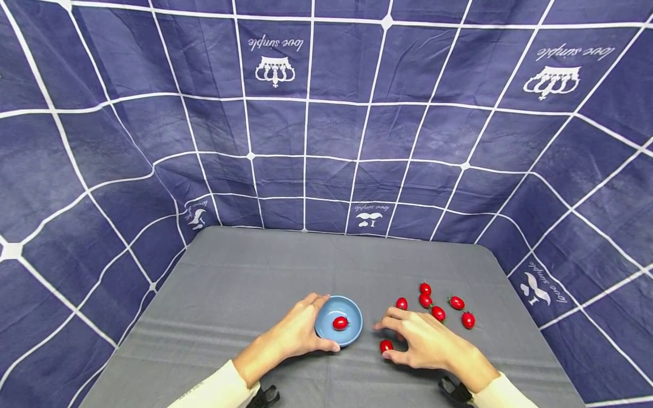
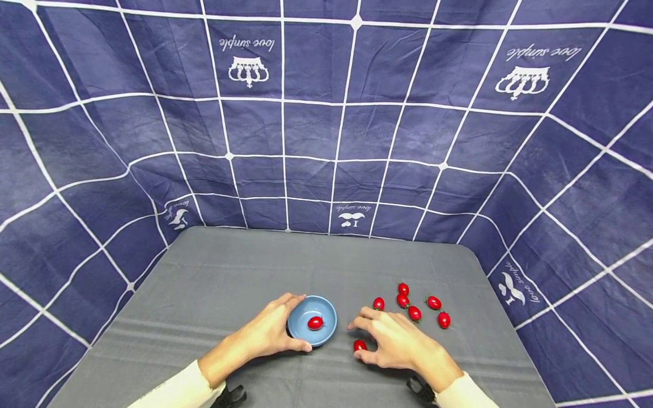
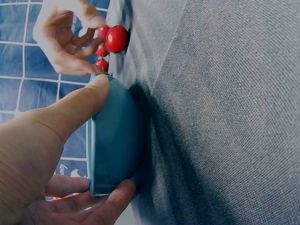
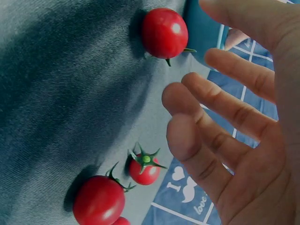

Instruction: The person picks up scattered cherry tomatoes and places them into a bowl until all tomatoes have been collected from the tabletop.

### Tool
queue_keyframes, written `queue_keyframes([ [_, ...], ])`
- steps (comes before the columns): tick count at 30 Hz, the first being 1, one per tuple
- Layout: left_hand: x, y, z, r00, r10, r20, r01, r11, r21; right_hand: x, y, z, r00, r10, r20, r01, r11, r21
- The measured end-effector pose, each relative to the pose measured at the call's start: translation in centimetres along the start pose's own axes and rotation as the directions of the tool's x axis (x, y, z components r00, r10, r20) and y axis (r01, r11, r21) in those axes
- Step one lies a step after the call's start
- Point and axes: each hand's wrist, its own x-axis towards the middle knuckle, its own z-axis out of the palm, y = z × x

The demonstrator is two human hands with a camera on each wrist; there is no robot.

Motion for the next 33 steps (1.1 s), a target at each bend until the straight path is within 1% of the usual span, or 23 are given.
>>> queue_keyframes([
  [3, 0.1, 0.0, -0.1, 1.000, -0.005, 0.004, 0.005, 1.000, 0.003, -0.1, 0.1, 0.1, 1.000, -0.011, 0.015, 0.011, 1.000, 0.028],
  [6, 0.0, 0.0, -0.1, 1.000, -0.013, 0.008, 0.013, 1.000, -0.005, -0.2, 0.1, 0.4, 0.999, -0.026, 0.025, 0.024, 0.998, 0.056],
  [11, -0.2, 0.1, -0.2, 1.000, -0.006, 0.000, 0.006, 1.000, -0.018, -0.3, 0.2, 0.8, 0.998, -0.051, 0.035, 0.048, 0.996, 0.082],
  [18, -0.2, 0.0, -0.2, 1.000, 0.005, -0.011, -0.006, 1.000, -0.020, -0.3, 0.4, 1.0, 0.997, -0.059, 0.056, 0.052, 0.991, 0.124],
  [26, -0.1, -0.1, 0.0, 1.000, 0.010, -0.014, -0.010, 1.000, -0.025, -0.3, 0.6, 1.4, 0.995, -0.098, 0.035, 0.092, 0.987, 0.130],
  [30, -0.2, -0.2, 0.0, 1.000, 0.003, -0.011, -0.003, 1.000, -0.029, -0.2, 0.6, 1.5, 0.994, -0.102, 0.042, 0.095, 0.984, 0.148],
  [33, -0.1, -0.3, 0.1, 1.000, 0.005, -0.017, -0.005, 1.000, -0.026, 0.0, 0.7, 1.5, 0.994, -0.102, 0.042, 0.095, 0.985, 0.140],
])
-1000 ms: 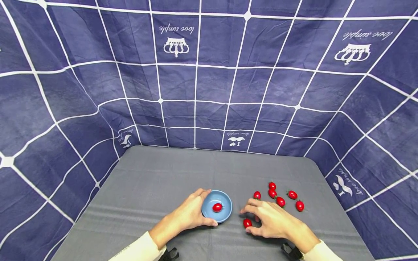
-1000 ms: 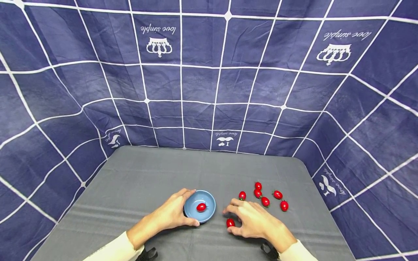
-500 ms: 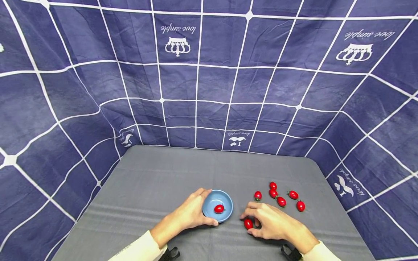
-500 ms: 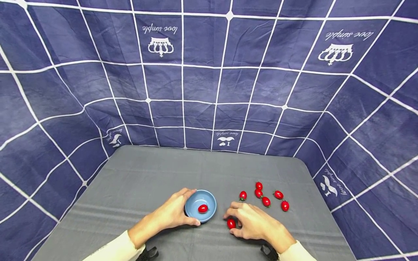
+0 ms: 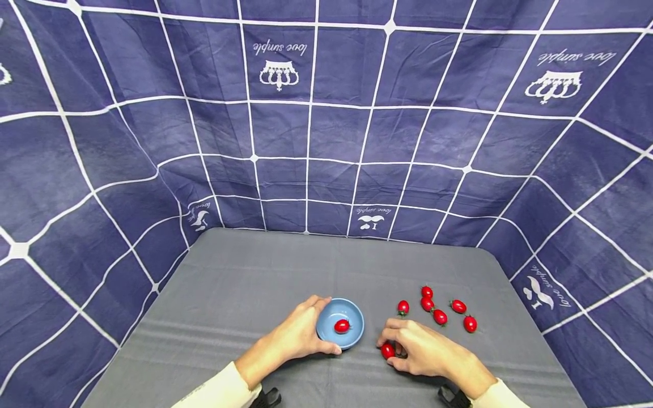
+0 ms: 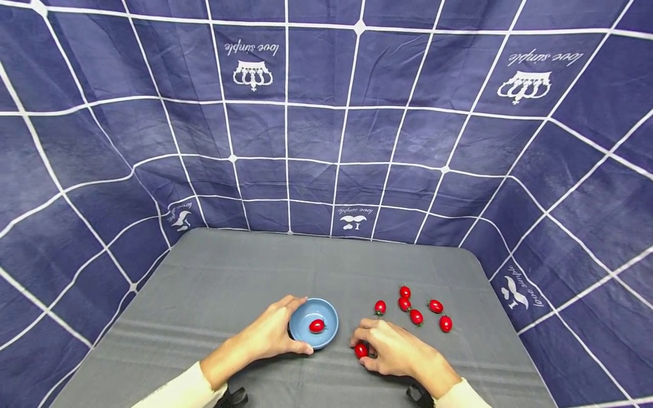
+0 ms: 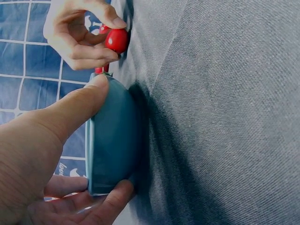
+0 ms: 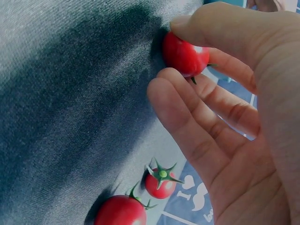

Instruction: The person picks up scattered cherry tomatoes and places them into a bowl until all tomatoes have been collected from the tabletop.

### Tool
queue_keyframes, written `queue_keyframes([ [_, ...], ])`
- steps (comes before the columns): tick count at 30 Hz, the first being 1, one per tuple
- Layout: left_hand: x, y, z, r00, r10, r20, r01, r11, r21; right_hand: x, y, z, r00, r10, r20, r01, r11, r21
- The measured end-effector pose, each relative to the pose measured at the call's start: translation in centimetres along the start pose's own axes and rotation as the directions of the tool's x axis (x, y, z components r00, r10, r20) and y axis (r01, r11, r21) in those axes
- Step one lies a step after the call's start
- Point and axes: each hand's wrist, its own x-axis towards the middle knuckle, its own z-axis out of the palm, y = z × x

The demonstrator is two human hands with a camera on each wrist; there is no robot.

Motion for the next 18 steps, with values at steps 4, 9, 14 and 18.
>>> queue_keyframes([
  [4, 0.05, -0.08, 0.16, 1.000, 0.004, -0.010, -0.004, 1.000, 0.010, 0.09, 0.02, 0.06, 1.000, -0.007, -0.007, 0.007, 1.000, -0.006],
  [9, 0.08, 0.01, 0.12, 1.000, 0.001, -0.007, -0.001, 1.000, -0.002, 0.28, -0.09, -0.11, 1.000, -0.014, -0.004, 0.014, 1.000, -0.001],
  [14, -0.03, 0.05, 0.01, 1.000, 0.003, -0.004, -0.003, 1.000, -0.012, 0.53, -0.35, -0.57, 1.000, 0.003, 0.019, -0.004, 1.000, 0.029],
  [18, -0.06, 0.09, 0.02, 1.000, -0.008, -0.002, 0.008, 1.000, -0.022, 0.76, -0.40, -0.87, 1.000, 0.006, 0.018, -0.006, 1.000, 0.025],
])
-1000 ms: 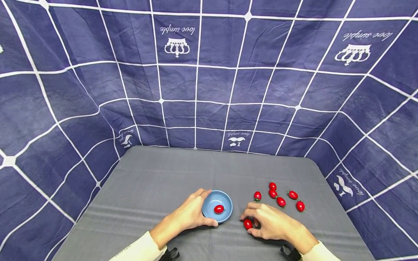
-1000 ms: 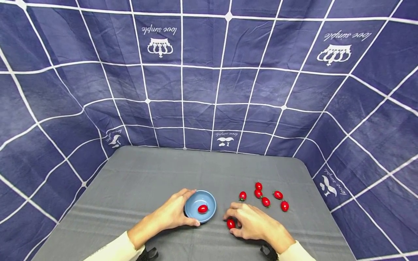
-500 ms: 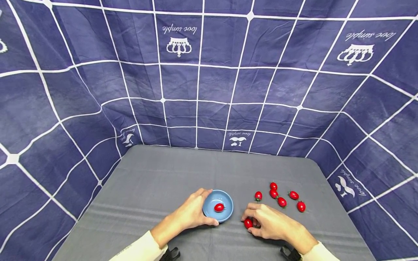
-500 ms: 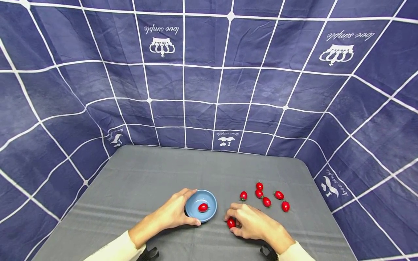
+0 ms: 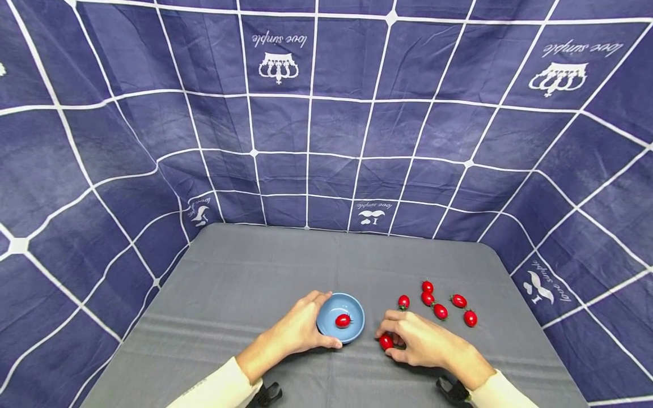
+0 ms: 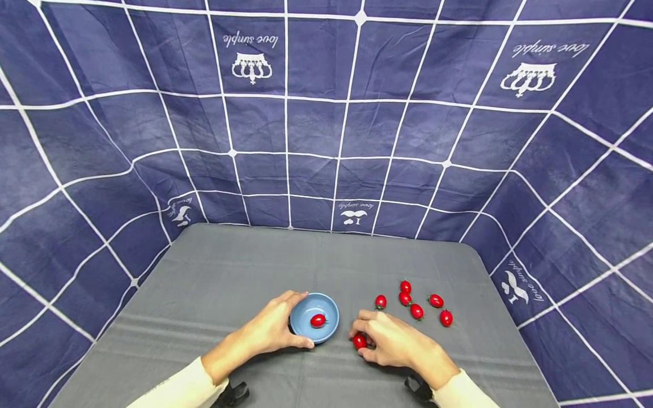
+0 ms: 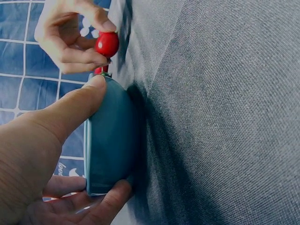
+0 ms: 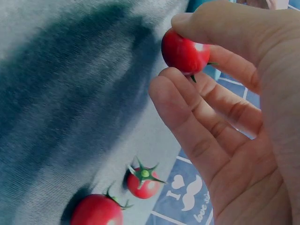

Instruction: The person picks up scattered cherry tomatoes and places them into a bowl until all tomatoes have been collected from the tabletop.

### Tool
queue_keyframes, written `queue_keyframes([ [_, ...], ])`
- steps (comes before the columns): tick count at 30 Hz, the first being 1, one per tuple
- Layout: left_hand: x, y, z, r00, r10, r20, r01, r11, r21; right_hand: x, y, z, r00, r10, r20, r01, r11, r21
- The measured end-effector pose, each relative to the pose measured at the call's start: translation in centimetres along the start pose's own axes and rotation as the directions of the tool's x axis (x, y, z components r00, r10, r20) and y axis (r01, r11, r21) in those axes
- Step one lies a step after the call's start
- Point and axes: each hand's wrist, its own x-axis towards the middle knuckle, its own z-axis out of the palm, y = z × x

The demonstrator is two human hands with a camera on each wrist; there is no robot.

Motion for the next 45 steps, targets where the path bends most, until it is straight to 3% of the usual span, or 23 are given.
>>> queue_keyframes([
  [20, 0.1, 0.1, -0.1, 1.000, -0.012, 0.011, 0.012, 1.000, -0.003, 2.4, -0.3, -2.2, 0.999, 0.022, -0.026, -0.023, 0.999, -0.030],
  [34, 0.5, -0.2, 0.0, 1.000, -0.001, 0.004, 0.001, 1.000, -0.012, 5.3, -0.2, -3.2, 0.999, -0.015, -0.046, 0.011, 0.997, -0.078],
  [45, 0.7, -0.4, 0.1, 0.999, -0.027, 0.021, 0.027, 0.999, -0.022, 8.0, -0.6, -2.9, 0.994, -0.076, -0.081, 0.062, 0.985, -0.161],
])
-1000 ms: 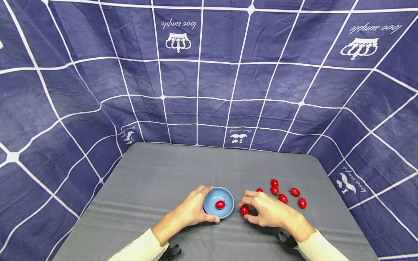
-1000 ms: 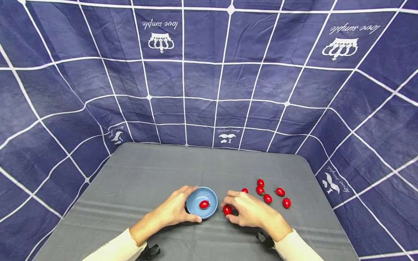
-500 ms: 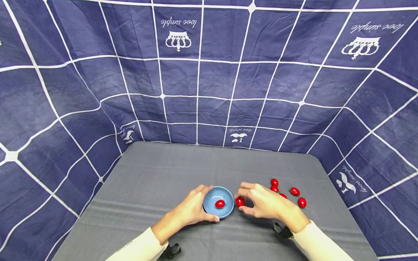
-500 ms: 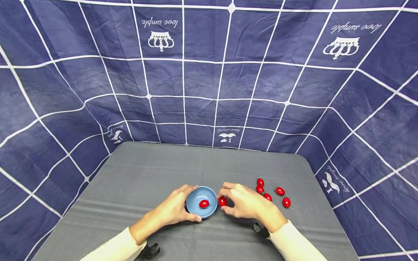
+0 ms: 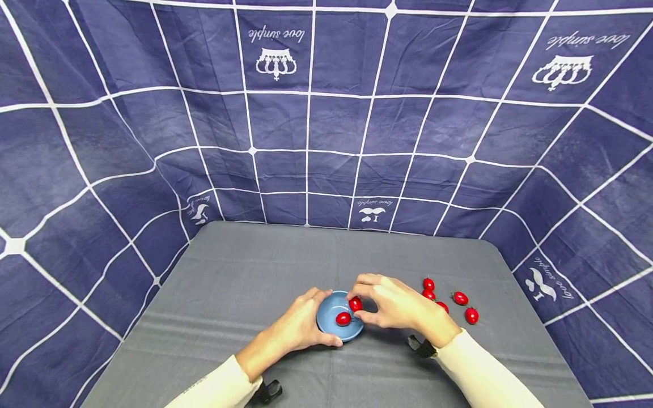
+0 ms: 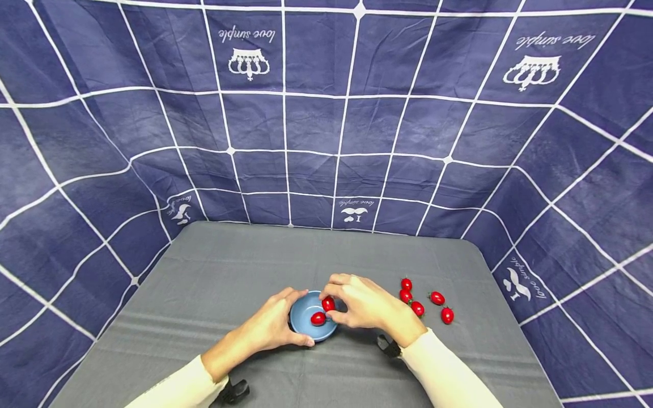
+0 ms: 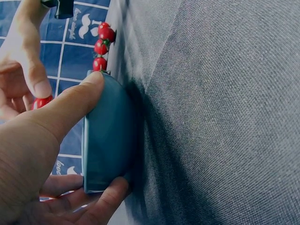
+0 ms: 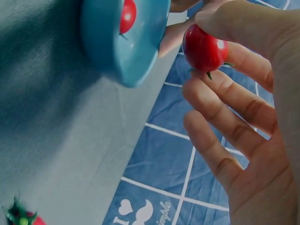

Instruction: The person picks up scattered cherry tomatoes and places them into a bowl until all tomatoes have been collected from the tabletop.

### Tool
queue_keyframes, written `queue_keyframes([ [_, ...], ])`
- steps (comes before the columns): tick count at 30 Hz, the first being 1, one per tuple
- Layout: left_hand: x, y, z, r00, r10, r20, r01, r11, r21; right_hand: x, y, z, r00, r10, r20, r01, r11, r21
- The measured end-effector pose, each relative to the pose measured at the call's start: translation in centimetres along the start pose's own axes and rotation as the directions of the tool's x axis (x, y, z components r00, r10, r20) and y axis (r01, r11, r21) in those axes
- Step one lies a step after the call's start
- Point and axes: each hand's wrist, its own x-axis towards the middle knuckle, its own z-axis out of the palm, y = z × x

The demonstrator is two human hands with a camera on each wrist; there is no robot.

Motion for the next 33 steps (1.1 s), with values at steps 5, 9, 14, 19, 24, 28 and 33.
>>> queue_keyframes([
  [5, 0.0, 0.0, -0.1, 1.000, -0.016, 0.011, 0.016, 1.000, -0.010, 1.1, -0.2, 0.4, 1.000, -0.028, 0.006, 0.028, 0.999, -0.046],
  [9, -0.1, 0.0, -0.1, 1.000, -0.027, 0.016, 0.027, 1.000, -0.016, 1.7, -0.4, 0.7, 0.999, -0.041, 0.007, 0.042, 0.996, -0.076],
  [14, -0.1, 0.1, -0.1, 0.999, -0.032, 0.018, 0.033, 0.999, -0.019, 2.2, -0.8, 1.0, 0.999, -0.035, 0.017, 0.036, 0.997, -0.064],
  [19, -0.1, 0.0, -0.1, 0.999, -0.032, 0.018, 0.032, 0.999, -0.010, 2.5, -1.1, 1.3, 0.999, -0.042, 0.018, 0.043, 0.997, -0.064],
  [24, 0.0, 0.0, -0.1, 1.000, -0.019, 0.007, 0.019, 1.000, -0.002, 2.7, -1.1, 1.5, 0.998, -0.059, 0.014, 0.060, 0.996, -0.063],
  [28, -0.1, 0.0, -0.1, 1.000, -0.015, 0.002, 0.015, 1.000, 0.005, 2.8, -1.2, 1.5, 0.997, -0.072, 0.012, 0.072, 0.996, -0.058],
  [33, 0.0, 0.0, -0.1, 1.000, -0.016, 0.002, 0.016, 1.000, 0.010, 2.8, -1.3, 1.4, 0.997, -0.069, 0.020, 0.070, 0.997, -0.041],
])
